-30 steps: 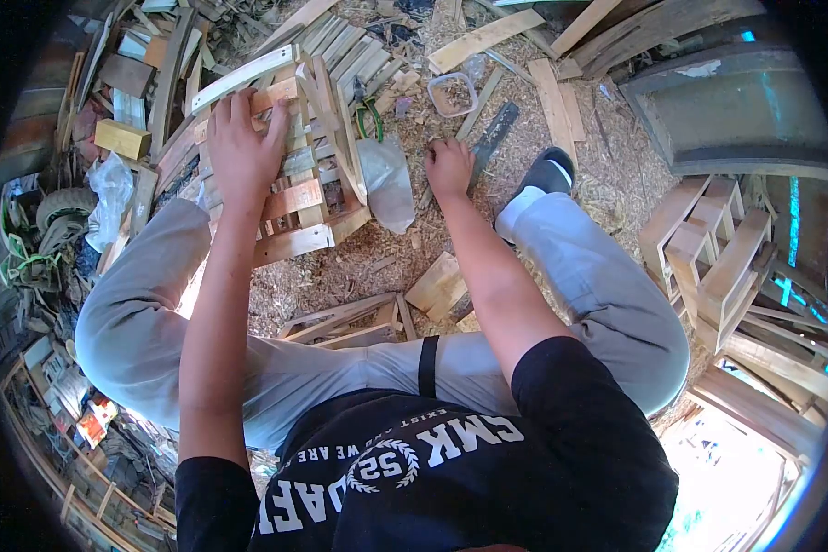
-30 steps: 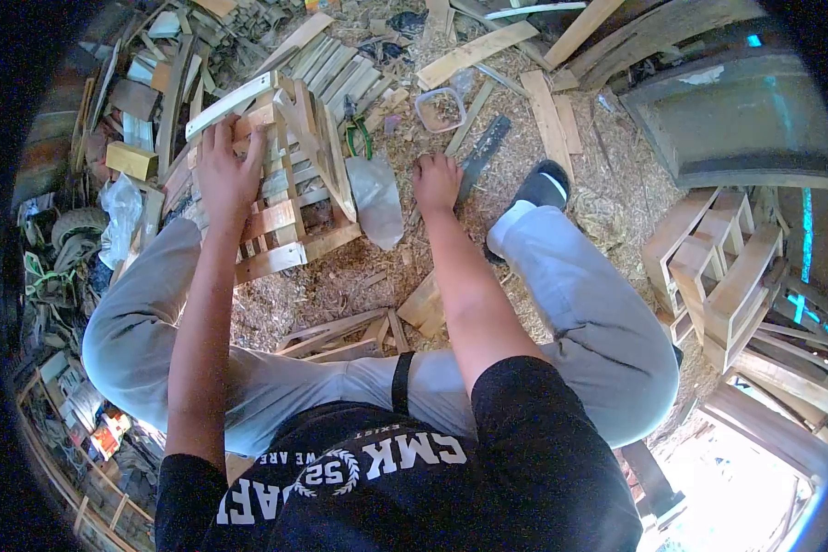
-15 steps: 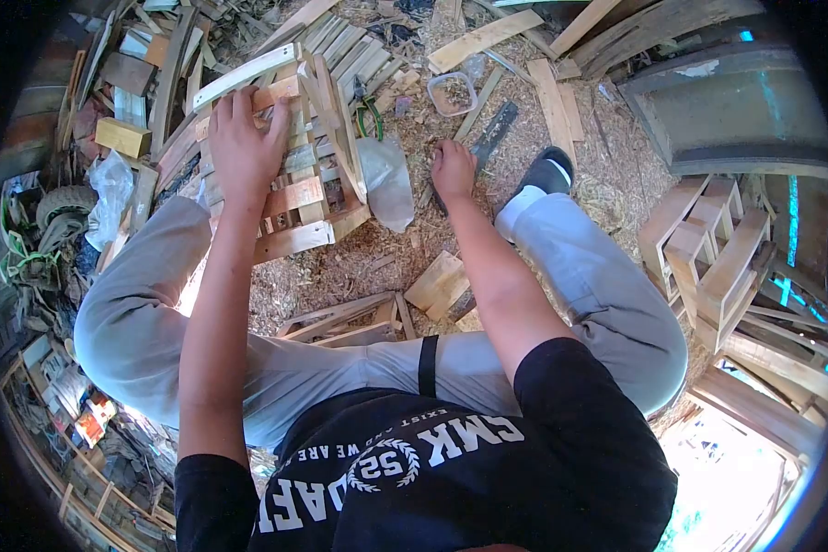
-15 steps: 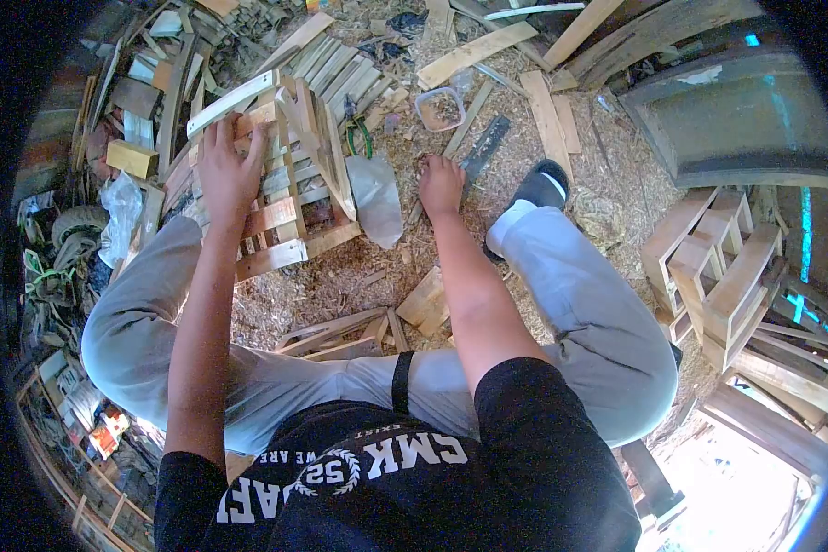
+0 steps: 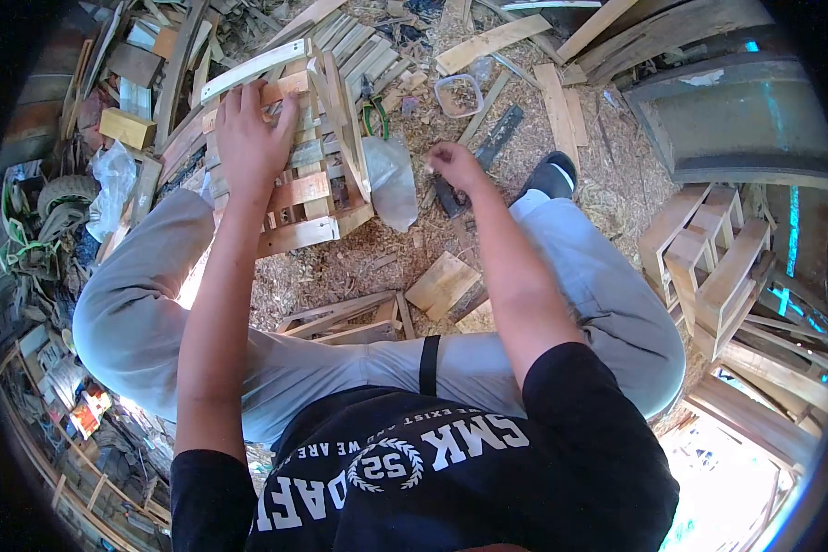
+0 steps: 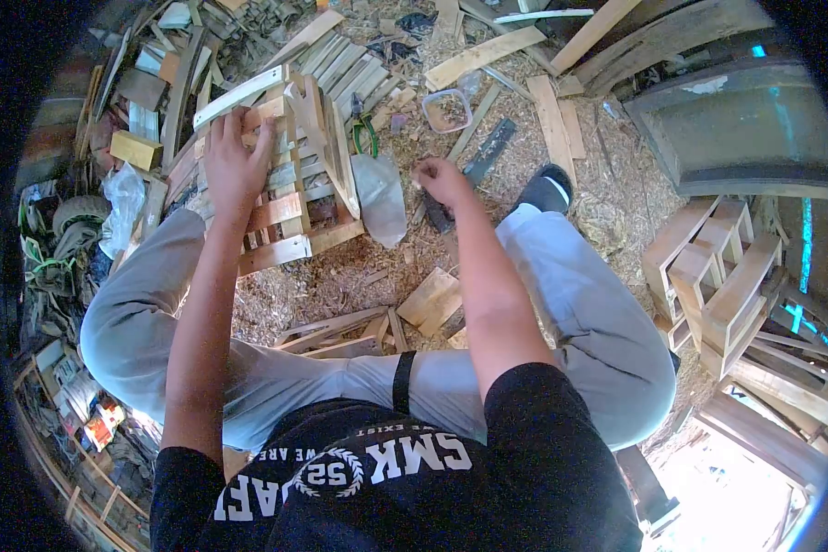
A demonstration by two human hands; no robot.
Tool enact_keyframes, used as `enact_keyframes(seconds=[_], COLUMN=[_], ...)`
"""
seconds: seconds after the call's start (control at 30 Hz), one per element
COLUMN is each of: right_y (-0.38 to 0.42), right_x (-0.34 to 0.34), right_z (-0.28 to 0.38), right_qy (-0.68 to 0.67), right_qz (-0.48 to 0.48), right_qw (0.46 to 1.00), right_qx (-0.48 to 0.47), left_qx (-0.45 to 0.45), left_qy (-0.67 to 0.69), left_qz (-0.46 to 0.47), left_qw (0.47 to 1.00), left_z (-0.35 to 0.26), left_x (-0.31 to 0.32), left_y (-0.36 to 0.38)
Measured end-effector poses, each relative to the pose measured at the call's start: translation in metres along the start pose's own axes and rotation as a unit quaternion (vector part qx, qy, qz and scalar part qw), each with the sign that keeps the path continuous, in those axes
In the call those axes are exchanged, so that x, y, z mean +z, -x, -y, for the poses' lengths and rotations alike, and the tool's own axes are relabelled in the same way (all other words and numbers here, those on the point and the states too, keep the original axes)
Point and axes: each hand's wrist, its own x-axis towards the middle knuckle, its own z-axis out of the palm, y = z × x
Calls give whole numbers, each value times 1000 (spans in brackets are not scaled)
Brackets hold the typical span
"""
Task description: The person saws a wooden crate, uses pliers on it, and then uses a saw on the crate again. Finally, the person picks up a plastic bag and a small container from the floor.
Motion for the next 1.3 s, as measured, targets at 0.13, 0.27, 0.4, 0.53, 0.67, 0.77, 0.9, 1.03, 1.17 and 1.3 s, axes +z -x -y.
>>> enact_keyframes(seconds=[0.13, 0.27, 0.4, 0.53, 0.67, 0.77, 0.9, 1.03, 1.17, 1.3], right_y=[-16, -15, -18, -25, -31, -26, -42, -57, -45, -22], right_x=[-28, -32, -40, -40, -38, -48, -65, -57, -39, 13], right_z=[-16, -18, 2, 12, 27, 64, 67, 67, 75, 70], right_qy=[-29, -15, 92, 227, 215, 263, 175, 20, 175, 204], right_qz=[216, 131, 209, 274, 278, 179, 119, -171, -200, -51], right_qw=[975, 990, 972, 932, 928, 945, 976, 983, 962, 978], right_qx=[49, 53, 55, 73, 123, 69, 49, -67, -63, 1], left_qx=[-13, -10, -2, 3, -12, 1, 6, -1, 6, 2], left_qy=[21, 9, -1, 3, -3, -7, 4, 3, 5, 1], left_qz=[6, -2, 2, -5, 7, -10, -7, -4, -10, -1], left_qw=[1000, 1000, 1000, 1000, 1000, 1000, 1000, 1000, 1000, 1000], left_z=[-1, 0, 1, 0, -1, 3, 2, 0, 1, 2], left_x=[1, 1, 0, 1, 0, 4, 3, 2, 2, 2], left_y=[-2, -1, -1, -1, -1, 0, -1, -1, -1, -2])
